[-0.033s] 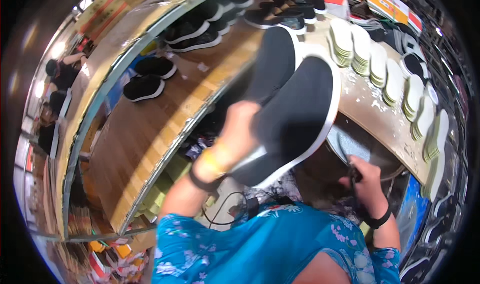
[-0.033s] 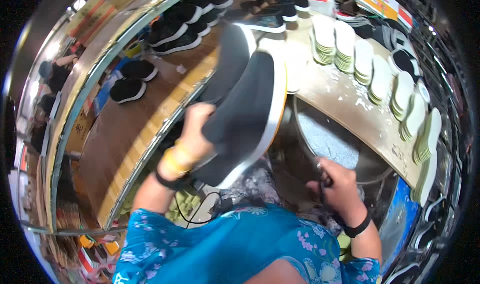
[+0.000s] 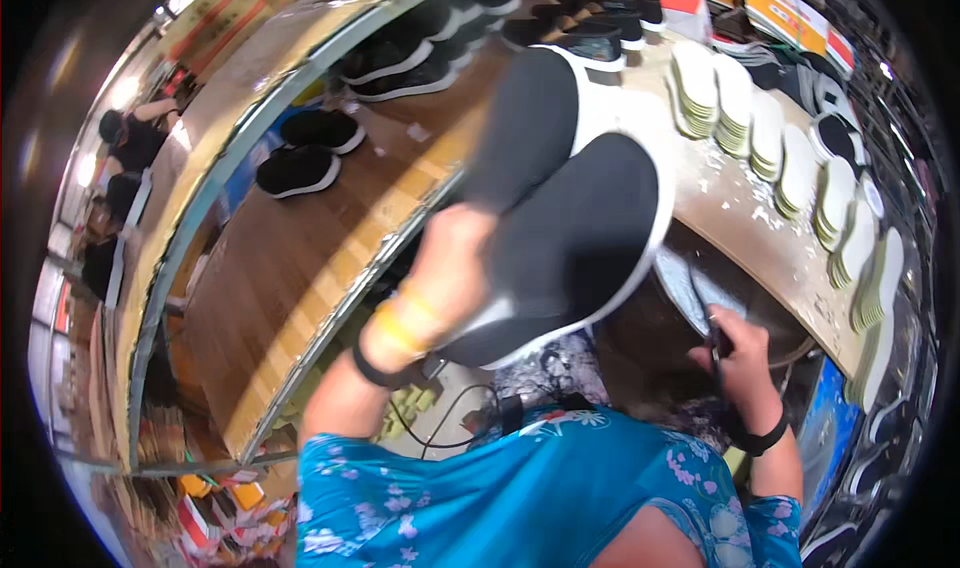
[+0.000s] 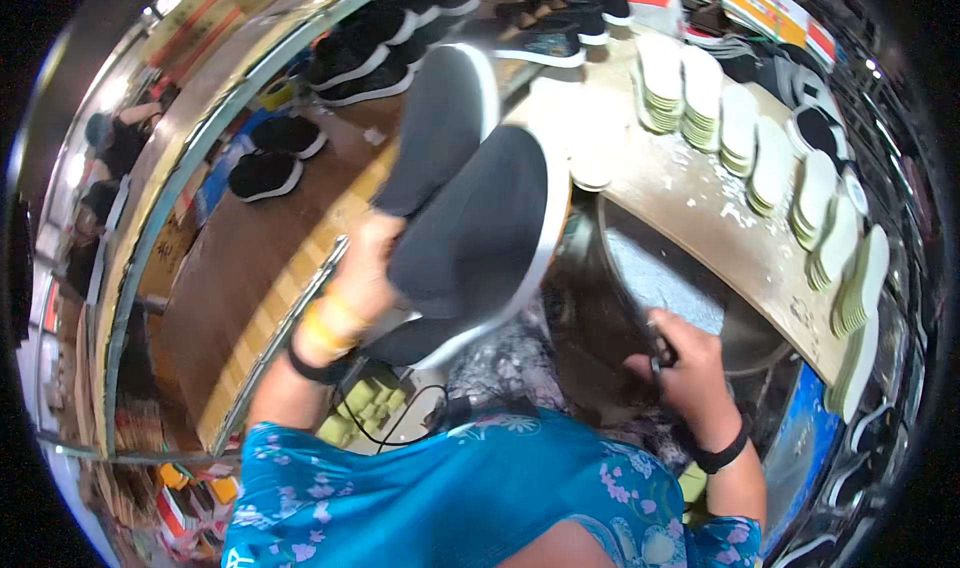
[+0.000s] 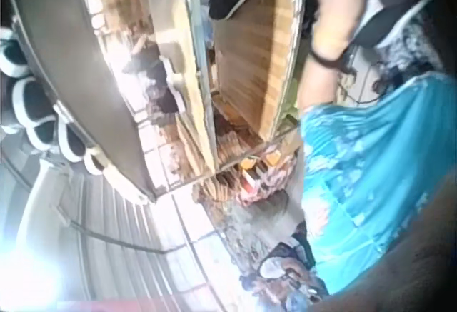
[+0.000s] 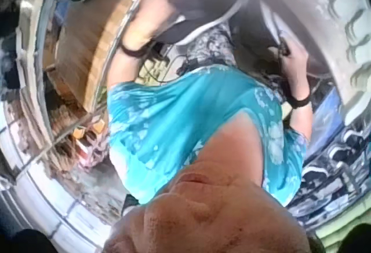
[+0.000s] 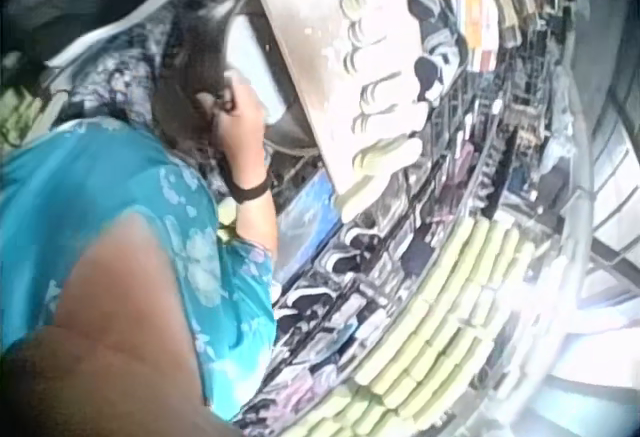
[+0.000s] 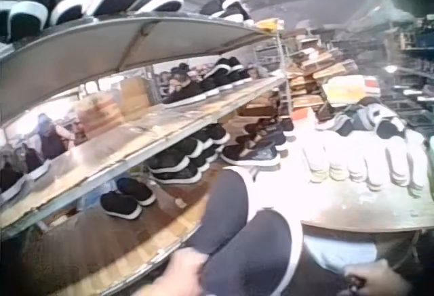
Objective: Inserting insoles into shoes and trimming excess material with scissors.
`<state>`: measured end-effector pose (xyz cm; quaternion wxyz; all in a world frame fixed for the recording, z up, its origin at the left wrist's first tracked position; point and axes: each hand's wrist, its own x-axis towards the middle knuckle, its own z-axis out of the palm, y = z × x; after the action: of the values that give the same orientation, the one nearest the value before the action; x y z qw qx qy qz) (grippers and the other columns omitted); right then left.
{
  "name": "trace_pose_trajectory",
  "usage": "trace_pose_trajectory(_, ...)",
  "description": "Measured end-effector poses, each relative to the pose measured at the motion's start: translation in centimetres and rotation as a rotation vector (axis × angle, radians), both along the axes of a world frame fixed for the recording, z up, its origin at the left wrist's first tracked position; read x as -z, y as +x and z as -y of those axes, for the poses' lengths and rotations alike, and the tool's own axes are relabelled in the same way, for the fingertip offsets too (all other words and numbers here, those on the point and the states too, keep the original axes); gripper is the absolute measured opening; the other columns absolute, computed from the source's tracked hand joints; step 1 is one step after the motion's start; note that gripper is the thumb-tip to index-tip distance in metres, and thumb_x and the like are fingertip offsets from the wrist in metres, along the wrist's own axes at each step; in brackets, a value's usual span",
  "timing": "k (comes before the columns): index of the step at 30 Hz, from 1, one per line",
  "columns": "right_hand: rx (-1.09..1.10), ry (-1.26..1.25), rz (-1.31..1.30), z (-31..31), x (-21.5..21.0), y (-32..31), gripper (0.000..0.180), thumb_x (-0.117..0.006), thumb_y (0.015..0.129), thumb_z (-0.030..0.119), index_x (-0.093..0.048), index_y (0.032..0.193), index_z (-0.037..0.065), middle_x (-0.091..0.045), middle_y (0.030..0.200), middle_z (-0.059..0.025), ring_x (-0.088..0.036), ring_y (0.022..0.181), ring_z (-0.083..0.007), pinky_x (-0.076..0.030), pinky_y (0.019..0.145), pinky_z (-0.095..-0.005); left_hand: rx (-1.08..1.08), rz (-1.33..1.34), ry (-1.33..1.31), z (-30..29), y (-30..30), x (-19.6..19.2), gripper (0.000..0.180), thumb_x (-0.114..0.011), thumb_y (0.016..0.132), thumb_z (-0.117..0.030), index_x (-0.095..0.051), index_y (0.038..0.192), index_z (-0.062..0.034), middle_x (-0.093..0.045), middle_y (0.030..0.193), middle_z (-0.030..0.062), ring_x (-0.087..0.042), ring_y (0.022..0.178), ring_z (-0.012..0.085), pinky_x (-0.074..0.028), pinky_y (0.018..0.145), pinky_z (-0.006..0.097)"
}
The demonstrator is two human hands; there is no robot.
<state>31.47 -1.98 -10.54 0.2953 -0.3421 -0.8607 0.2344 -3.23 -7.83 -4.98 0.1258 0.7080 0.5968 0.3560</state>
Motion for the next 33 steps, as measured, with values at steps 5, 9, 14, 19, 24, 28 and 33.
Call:
trace_pose_trajectory(5, -0.044, -0.181, 0.081, -3.1, 1.6, -2.8, 0.049, -0.079, 0.062, 0.018, -0.057, 0.102, 0.0, -0.062, 0.086, -0.0197, -0.063, 0.074, -0.0329, -0.048, 0.066, -0.0346, -0.581, -0.092, 0.035, 11.5, -16.3, -1.6, 0.034, -0.053, 0.072, -0.003, -0.059, 0.106, -0.0023, -0.061, 0.099, 0.02, -0.059, 0.091, 0.0339, -0.048, 0.078, 0.037)
trace_pose_trajectory(9, -0.111, -0.238, 0.228, -3.3, 2.8, -6.5, 0.046, -0.078, 0.062, 0.017, -0.058, 0.102, 0.004, -0.061, 0.081, -0.0194, -0.061, 0.07, -0.0339, -0.047, 0.062, -0.0355, -1.185, -1.161, -0.248, 20.9, -32.7, -2.7, 0.035, -0.046, 0.088, -0.028, -0.055, 0.111, -0.0035, -0.058, 0.11, 0.0181, -0.056, 0.099, 0.03, -0.044, 0.088, 0.037)
trace_pose_trajectory(14, -0.152, -0.39, 0.341, -2.8, 3.3, -10.3, 0.047, -0.072, 0.069, 0.033, -0.058, 0.106, 0.008, -0.063, 0.087, -0.0165, -0.061, 0.08, -0.0357, -0.048, 0.067, -0.0402, -1.39, -0.754, -0.64, 26.8, -38.2, -0.8, 0.042, -0.046, 0.088, -0.033, -0.049, 0.117, -0.0024, -0.056, 0.112, 0.0214, -0.054, 0.1, 0.0348, -0.044, 0.087, 0.04)
trace_pose_trajectory(19, -0.137, -0.326, 0.396, -2.7, 3.2, -11.4, 0.049, -0.074, 0.067, 0.028, -0.058, 0.107, 0.006, -0.062, 0.082, -0.0158, -0.061, 0.075, -0.0346, -0.048, 0.065, -0.0378, -1.223, -0.734, -0.622, 17.5, -34.0, -4.2, 0.051, -0.046, 0.088, -0.038, -0.043, 0.124, -0.0013, -0.054, 0.114, 0.0247, -0.053, 0.102, 0.0395, -0.044, 0.087, 0.043)
trace_pose_trajectory(24, -0.124, -0.331, 0.514, -3.0, 3.4, -11.2, 0.047, -0.063, 0.075, 0.042, -0.055, 0.11, 0.011, -0.062, 0.086, -0.0159, -0.06, 0.078, -0.0369, -0.048, 0.066, -0.0437, -0.937, -0.683, -0.345, 1.0, -31.2, -2.6, 0.061, -0.046, 0.088, -0.043, -0.036, 0.13, -0.0003, -0.051, 0.115, 0.0281, -0.051, 0.103, 0.0443, -0.043, 0.086, 0.045)
trace_pose_trajectory(28, -0.107, -0.308, 0.549, -2.9, 4.0, -9.7, 0.05, -0.059, 0.077, 0.047, -0.053, 0.112, 0.012, -0.062, 0.084, -0.0151, -0.06, 0.075, -0.0367, -0.047, 0.064, -0.0437, -0.807, -0.68, -0.211, -7.2, -31.9, 1.9, 0.059, -0.056, 0.08, -0.048, -0.055, 0.112, 0.002, -0.058, 0.101, 0.0281, -0.056, 0.098, 0.0394, -0.043, 0.085, 0.042)
trace_pose_trajectory(33, -0.046, -0.348, 0.467, -3.8, 5.1, -6.8, 0.049, -0.059, 0.077, 0.046, -0.052, 0.112, 0.012, -0.062, 0.083, -0.0148, -0.06, 0.074, -0.0358, -0.047, 0.063, -0.0441, -0.698, -0.465, -0.314, -6.6, -36.4, 4.2, 0.054, -0.063, 0.075, -0.043, -0.06, 0.098, 0.0058, -0.058, 0.101, 0.0287, -0.055, 0.099, 0.0406, -0.043, 0.084, 0.042)
